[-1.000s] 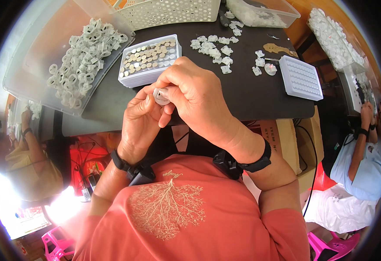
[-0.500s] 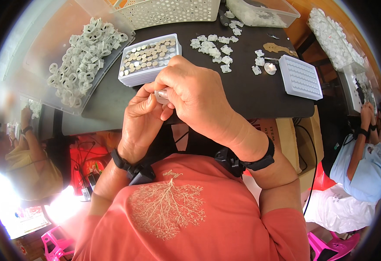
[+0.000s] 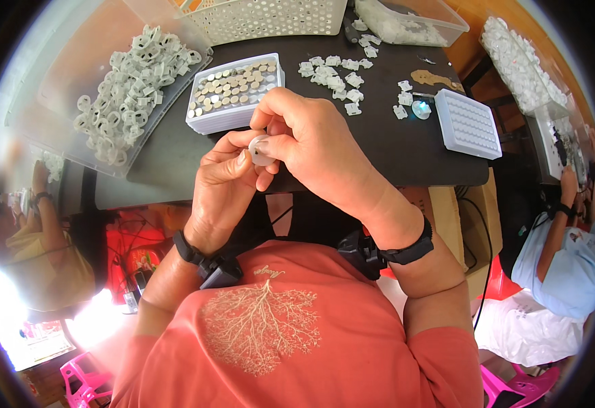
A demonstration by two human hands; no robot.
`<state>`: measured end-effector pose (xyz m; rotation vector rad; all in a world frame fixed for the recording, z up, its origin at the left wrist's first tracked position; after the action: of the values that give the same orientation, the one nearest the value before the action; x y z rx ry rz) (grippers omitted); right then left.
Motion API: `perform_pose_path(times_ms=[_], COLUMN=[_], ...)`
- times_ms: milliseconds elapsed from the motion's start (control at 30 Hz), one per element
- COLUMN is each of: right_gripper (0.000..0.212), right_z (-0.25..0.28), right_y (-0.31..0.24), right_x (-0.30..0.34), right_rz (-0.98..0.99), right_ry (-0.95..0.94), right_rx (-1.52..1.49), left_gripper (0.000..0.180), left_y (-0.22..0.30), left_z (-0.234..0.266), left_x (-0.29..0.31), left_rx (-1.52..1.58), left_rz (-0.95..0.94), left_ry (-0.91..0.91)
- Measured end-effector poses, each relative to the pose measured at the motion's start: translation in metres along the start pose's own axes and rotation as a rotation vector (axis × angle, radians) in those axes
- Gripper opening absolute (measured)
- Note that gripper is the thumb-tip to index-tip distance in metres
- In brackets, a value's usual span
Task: Manually assembling small plastic and metal components at a workbench.
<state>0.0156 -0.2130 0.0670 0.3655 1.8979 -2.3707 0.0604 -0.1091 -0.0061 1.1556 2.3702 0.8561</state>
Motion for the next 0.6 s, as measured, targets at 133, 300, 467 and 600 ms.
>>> perform_pose_path(times_ms=[133,300,467,600], right_gripper=[0.007,0.009,0.009,0.018], right_z=[-0.005,-0.011,0.028,0.115], right_y=[-0.001,-0.005,-0.052,-0.059], right_x=[0.002,0.006,-0.071,-0.199], right_rz=[0.101,0.012,0.111,0.277], right_ry=[0.092,0.016,0.044,0.156], right_rx=[0.082,-0.131,0.148,0.430], left_gripper=[0.022,0.025,0.035,0.031], left_y=[0.003,0.003,0.068,0.123], left_z=[0.001,-0.005,-0.013,0.037], left_x=[0.000,0.010,0.027,0.047], left_rx=[0.007,0.026,-0.295,-0.292], left_rz=[-0.013,0.092,-0.002,-0.129], left_ry=[0.036,0.050,0.048,0.366])
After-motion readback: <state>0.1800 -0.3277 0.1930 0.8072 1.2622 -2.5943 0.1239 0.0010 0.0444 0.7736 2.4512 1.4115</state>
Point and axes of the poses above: each hand's wrist, its own x-axis away from the middle knuckle, its own z-axis out of the back of the hand, y = z × x, the point moved 9 cm from there along -x, towards the middle knuckle, and after that the axes turned 3 degrees about z, right-handed, at the moved point
